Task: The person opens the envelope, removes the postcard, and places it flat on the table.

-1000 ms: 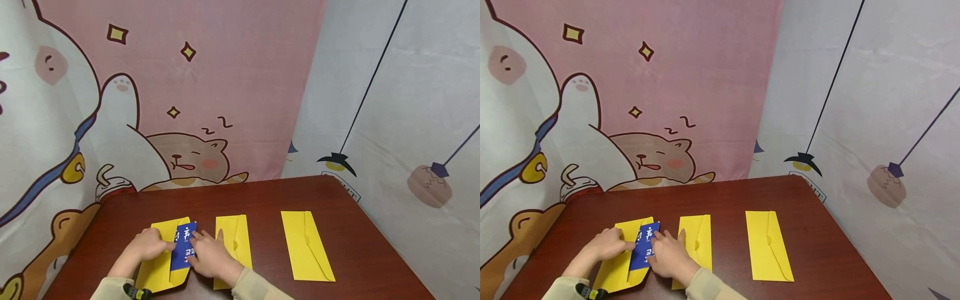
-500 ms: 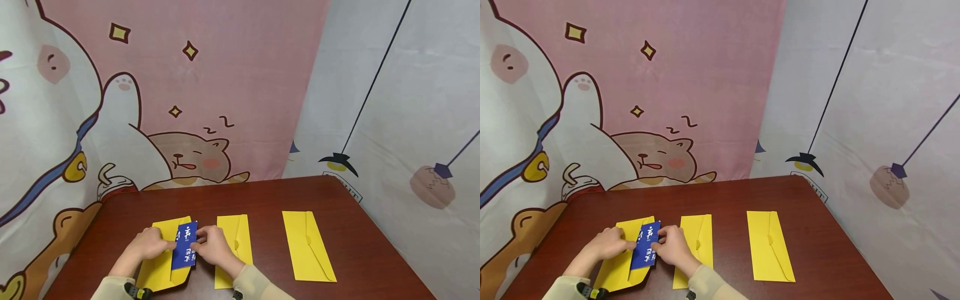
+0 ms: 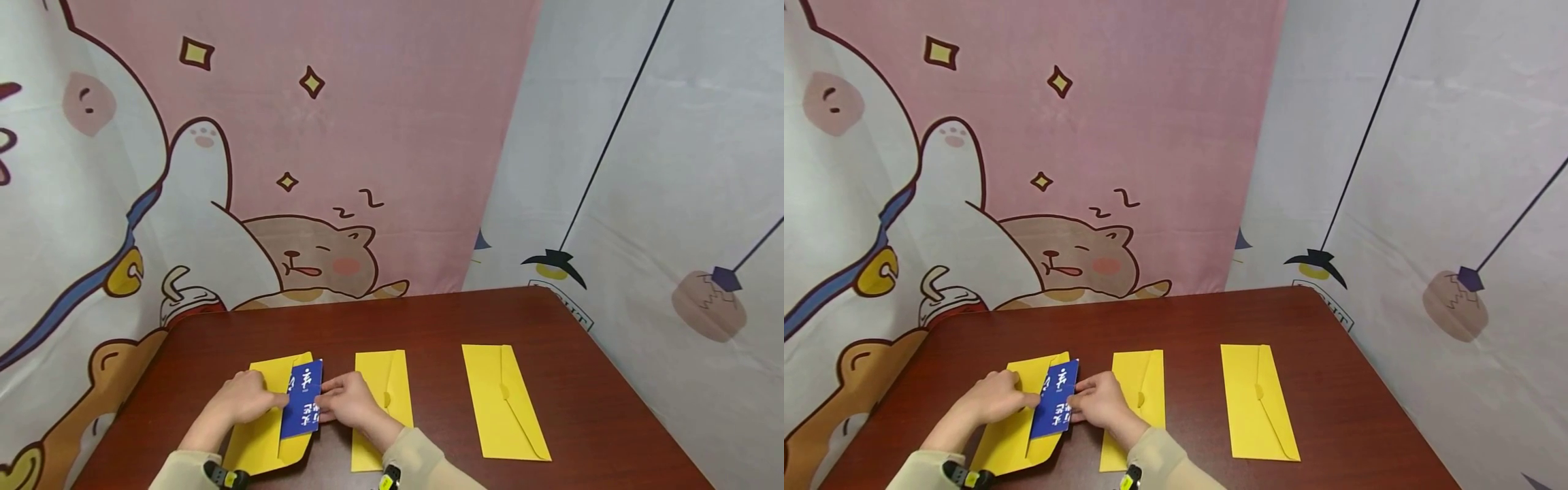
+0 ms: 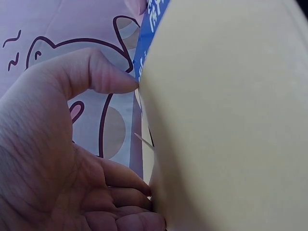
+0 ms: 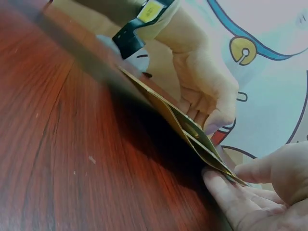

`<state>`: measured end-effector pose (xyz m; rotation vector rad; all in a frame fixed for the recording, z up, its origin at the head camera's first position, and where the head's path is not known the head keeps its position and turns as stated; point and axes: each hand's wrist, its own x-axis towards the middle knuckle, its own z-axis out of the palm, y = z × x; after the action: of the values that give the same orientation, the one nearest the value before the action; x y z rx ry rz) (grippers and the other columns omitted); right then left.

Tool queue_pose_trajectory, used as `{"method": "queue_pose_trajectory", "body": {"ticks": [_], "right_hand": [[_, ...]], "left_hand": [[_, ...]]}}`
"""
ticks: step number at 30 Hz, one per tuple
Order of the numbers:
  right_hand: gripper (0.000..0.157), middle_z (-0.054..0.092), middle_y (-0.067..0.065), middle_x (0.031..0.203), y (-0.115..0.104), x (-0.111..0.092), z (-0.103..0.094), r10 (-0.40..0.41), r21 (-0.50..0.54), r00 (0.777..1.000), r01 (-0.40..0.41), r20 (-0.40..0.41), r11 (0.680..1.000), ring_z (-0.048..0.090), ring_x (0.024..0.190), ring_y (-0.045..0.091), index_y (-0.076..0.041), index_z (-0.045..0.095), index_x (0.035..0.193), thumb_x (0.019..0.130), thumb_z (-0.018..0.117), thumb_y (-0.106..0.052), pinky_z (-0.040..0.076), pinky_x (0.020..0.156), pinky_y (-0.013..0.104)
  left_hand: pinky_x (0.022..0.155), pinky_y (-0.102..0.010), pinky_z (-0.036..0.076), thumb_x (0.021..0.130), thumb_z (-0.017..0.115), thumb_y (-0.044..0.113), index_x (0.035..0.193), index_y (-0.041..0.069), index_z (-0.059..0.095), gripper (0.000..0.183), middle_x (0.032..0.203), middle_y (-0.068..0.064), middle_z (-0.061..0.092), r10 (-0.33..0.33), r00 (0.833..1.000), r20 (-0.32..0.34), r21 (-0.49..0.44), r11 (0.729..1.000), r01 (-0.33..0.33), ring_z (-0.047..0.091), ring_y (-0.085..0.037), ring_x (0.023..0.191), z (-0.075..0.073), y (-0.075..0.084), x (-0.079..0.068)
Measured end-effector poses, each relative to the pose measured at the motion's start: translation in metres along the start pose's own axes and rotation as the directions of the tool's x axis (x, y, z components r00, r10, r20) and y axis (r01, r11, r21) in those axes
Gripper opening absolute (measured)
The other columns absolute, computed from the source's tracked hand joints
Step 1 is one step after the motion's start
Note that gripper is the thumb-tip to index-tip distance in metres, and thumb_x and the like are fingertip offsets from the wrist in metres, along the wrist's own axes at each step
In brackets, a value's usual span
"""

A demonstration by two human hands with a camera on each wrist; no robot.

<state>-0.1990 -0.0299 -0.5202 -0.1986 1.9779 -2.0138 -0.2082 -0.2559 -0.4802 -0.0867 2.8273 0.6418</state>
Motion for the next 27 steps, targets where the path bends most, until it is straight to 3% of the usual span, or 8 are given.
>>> {"method": "queue_pose_trajectory", "body": {"ticks": [5, 12, 22, 27], "right_hand": [[0.017, 0.076, 0.019, 0.087, 0.0031, 0.0006, 0.001, 0.053, 0.085, 0.999, -0.054, 0.007, 0.995, 0.078, 0.075, 0.031, 0.015, 0.068, 0.109, 0.094, 0.071, 0.01, 0.064, 0.065, 0.04], [0.016, 0.076, 0.021, 0.087, 0.0033, -0.0004, 0.0004, 0.064, 0.129, 0.998, -0.063, -0.001, 0.99, 0.078, 0.076, 0.033, 0.017, 0.068, 0.109, 0.094, 0.068, 0.012, 0.064, 0.066, 0.041], [0.014, 0.076, 0.019, 0.085, -0.0004, -0.0021, -0.0022, 0.08, 0.107, 0.997, -0.079, -0.001, 0.991, 0.077, 0.074, 0.028, 0.014, 0.07, 0.108, 0.094, 0.069, 0.01, 0.064, 0.066, 0.038], [0.014, 0.076, 0.019, 0.085, -0.0023, -0.0044, -0.0035, 0.071, 0.109, 0.998, -0.07, 0.0, 0.992, 0.077, 0.073, 0.026, 0.015, 0.07, 0.108, 0.094, 0.068, 0.011, 0.064, 0.065, 0.038]], "left_hand": [[0.062, -0.036, 0.042, 0.08, 0.082, 0.046, 0.105, -0.008, 0.065, 0.061, 0.083, -0.01, 0.057, 0.004, 1.0, -0.002, 0.004, 1.0, -0.004, 0.055, -0.023, 0.07, 0.0007, -0.0004, 0.0008], [0.063, -0.036, 0.043, 0.08, 0.082, 0.048, 0.107, -0.008, 0.065, 0.064, 0.084, -0.01, 0.057, 0.005, 1.0, -0.001, 0.013, 1.0, -0.005, 0.055, -0.023, 0.072, 0.0007, -0.0006, 0.0011], [0.069, -0.041, 0.049, 0.081, 0.082, 0.052, 0.116, -0.013, 0.063, 0.076, 0.094, -0.013, 0.062, 0.012, 1.0, -0.01, 0.028, 1.0, -0.012, 0.057, -0.026, 0.08, 0.0008, -0.0041, 0.0014], [0.068, -0.04, 0.049, 0.08, 0.083, 0.049, 0.115, -0.012, 0.063, 0.073, 0.092, -0.013, 0.062, 0.004, 1.0, -0.01, 0.027, 1.0, -0.003, 0.057, -0.026, 0.079, 0.0007, -0.0023, 0.0012]]}}
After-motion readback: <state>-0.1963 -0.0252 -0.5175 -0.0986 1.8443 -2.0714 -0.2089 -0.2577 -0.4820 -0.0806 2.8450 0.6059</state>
